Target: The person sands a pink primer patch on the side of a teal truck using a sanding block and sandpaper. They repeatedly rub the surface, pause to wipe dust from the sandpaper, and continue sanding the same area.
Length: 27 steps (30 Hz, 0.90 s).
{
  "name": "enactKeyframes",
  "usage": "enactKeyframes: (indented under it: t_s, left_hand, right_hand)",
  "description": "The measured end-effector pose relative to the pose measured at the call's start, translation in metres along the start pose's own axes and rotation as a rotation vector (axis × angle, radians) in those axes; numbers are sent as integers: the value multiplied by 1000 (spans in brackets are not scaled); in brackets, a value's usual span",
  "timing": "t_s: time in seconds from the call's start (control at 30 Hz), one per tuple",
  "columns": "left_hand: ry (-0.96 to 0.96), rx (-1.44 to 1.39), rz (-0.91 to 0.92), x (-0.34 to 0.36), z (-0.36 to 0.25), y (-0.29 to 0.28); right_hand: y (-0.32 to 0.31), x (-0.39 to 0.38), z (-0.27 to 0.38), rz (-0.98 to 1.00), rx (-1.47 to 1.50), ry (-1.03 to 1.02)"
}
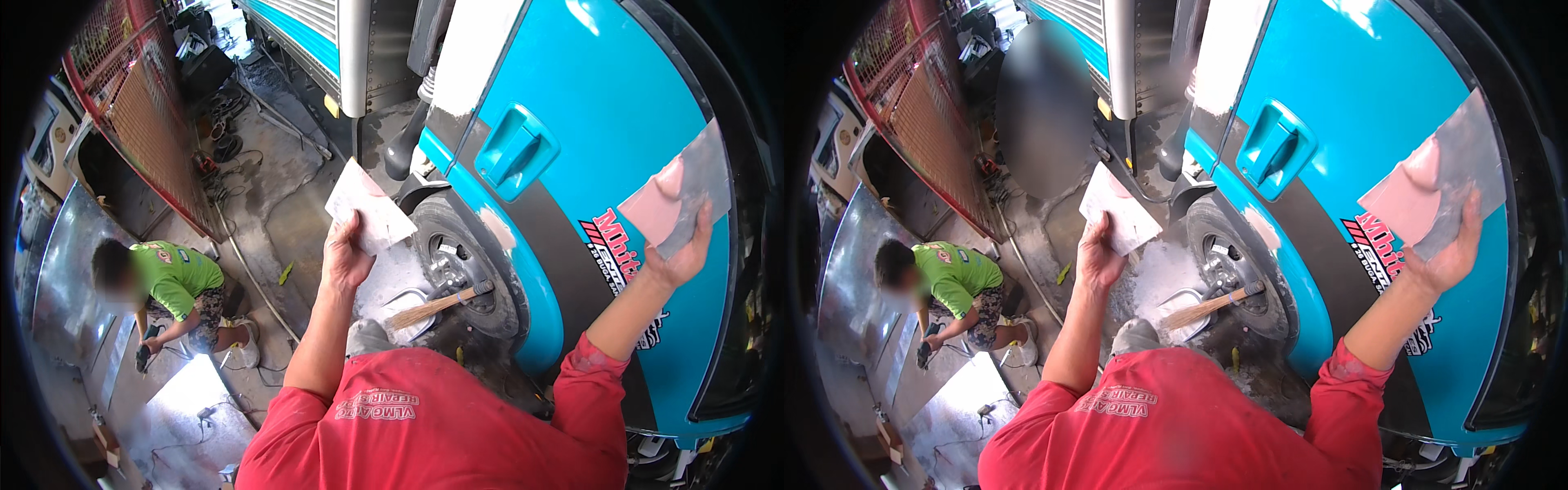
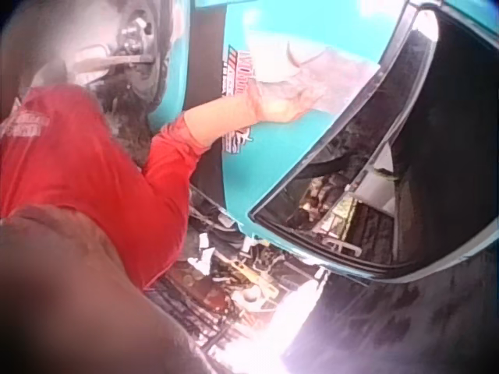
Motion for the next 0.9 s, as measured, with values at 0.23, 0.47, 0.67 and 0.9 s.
enactKeyframes:
  t_s: [0.23,0.47,0.67,0.9]
  left_hand:
    - [22,129,104,98,-35,46]
    - [45,447,239,249,-70,101]
    - [-24,694,338,357,-75,122]
    - [-35,842,421,402,-62,139]
  right_hand:
    - [114,80,-57,236,-60,-39]
    - [238,189,-115,705,-177,172]
    - [284,254,-167,545,-363,180]
    - [282,257,-166,511,-302,292]
Point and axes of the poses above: each hand's wrist, its own x-axis towards the middle knuckle, its own y-axis out of the palm, z = x × y, the point moved 5 cm from there along x, towards the middle knuckle, and after that the axes turned 12 degrees about -z, right-handed, at the moved point
